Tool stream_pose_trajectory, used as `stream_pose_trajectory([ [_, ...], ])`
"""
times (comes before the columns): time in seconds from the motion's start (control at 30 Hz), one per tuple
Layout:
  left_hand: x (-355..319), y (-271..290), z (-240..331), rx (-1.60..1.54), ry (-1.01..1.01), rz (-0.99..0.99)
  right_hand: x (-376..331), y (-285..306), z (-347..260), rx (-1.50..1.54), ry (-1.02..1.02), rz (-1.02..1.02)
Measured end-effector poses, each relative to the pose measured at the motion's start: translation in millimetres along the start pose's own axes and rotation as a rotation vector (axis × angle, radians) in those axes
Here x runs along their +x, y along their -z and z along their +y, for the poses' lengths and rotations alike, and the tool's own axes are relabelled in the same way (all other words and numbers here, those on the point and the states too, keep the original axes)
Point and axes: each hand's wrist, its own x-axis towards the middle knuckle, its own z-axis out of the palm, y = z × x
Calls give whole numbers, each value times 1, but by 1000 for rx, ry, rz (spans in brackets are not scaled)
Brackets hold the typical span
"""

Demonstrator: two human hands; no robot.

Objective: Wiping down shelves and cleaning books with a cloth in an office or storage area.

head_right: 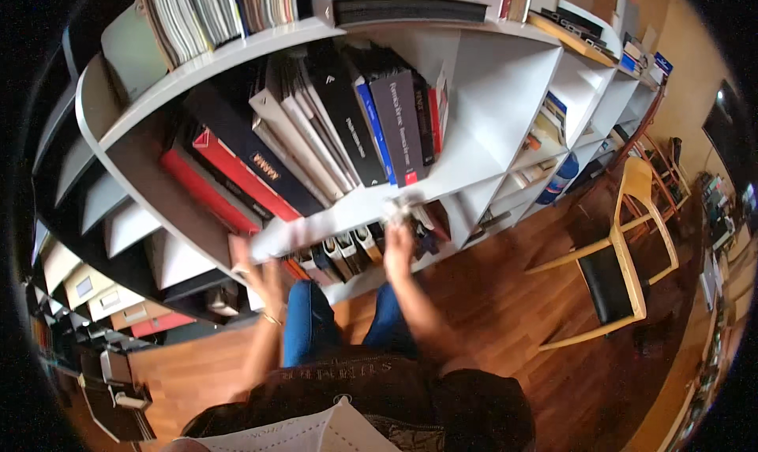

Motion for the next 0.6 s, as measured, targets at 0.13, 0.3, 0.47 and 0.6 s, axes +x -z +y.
stream_pose_trajectory([
  [0.13, -37, -34, 79, -1160, 1263, -296, -54, -31, -23, -78, -147, -737],
  [0.3, -28, -32, 37, -1386, 1401, -532, -5, -41, -120, -606, 321, -1150],
  [0.47, -70, -29, 9, -1567, 1490, -641, 125, -45, -181, -474, 743, -70],
  [0.6, -130, -39, -35, -1468, 1594, -811, 267, -15, -196, -373, 445, 162],
])
